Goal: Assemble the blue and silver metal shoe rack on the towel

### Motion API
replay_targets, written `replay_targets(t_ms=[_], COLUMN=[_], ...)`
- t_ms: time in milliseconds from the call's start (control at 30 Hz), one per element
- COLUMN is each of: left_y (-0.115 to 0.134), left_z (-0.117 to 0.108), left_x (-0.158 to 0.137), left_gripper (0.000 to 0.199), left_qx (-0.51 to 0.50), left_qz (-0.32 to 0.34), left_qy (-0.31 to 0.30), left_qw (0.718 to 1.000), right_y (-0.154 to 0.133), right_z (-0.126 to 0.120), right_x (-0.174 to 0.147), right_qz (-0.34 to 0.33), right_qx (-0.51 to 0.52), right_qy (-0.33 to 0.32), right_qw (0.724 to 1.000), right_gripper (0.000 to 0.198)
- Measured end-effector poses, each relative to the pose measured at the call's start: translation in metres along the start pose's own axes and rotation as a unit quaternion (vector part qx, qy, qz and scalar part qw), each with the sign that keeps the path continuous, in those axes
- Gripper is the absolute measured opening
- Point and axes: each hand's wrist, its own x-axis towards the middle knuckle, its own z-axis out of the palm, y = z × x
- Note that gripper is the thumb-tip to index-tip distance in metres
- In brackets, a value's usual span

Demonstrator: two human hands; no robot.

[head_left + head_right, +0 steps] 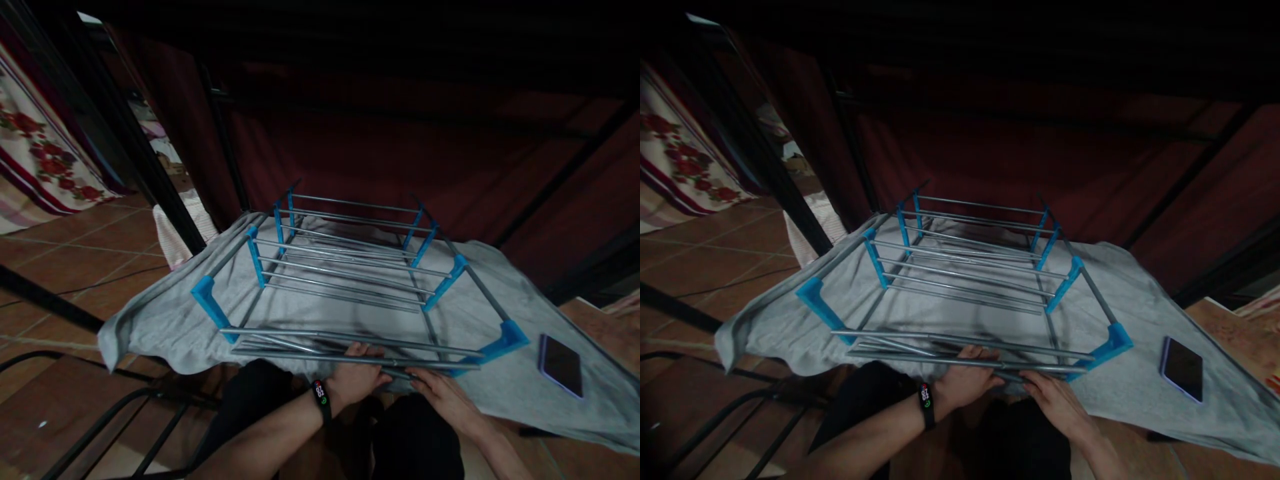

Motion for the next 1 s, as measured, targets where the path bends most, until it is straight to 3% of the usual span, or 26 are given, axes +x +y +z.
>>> replay_targets(t_ms=[233,467,600,700,767,833,900,1000], left_y=[-0.029,-0.038,-0.034,-0.026,-0.018,-0.008,0.003,0.014], left_z=[-0.013,0.002,0.005,0.001,-0.002,-0.006,-0.013,-0.025], left_x=[0.002,-0.004,-0.020,-0.030,-0.034,-0.036,-0.037,-0.034], left_gripper=[0.027,0.038,0.049,0.056,0.059,0.057,0.053,0.052], left_qx=[-0.001,0.000,-0.082,-0.235,-0.356,-0.481,-0.627,-0.805], left_qz=[0.036,0.043,-0.016,-0.095,-0.160,-0.225,-0.272,-0.296], left_qy=[0.003,0.022,0.021,0.028,0.067,0.134,0.186,0.211], left_qw=[0.999,0.999,0.996,0.967,0.918,0.836,0.706,0.468], right_y=[0.013,0.032,0.038,0.039,0.036,0.031,0.023,0.004], right_z=[0.003,0.026,0.032,0.038,0.043,0.047,0.049,0.051], right_x=[0.026,0.064,0.082,0.085,0.079,0.069,0.057,0.039], right_qz=[-0.047,-0.054,-0.062,-0.082,-0.097,-0.106,-0.101,-0.067], right_qx=[-0.042,-0.031,0.000,-0.017,-0.037,-0.050,-0.058,-0.065], right_qy=[0.100,0.153,0.124,0.145,0.177,0.195,0.201,0.221], right_qw=[0.993,0.986,0.990,0.986,0.979,0.974,0.973,0.971], right_gripper=[0.036,0.034,0.037,0.037,0.038,0.043,0.048,0.049])
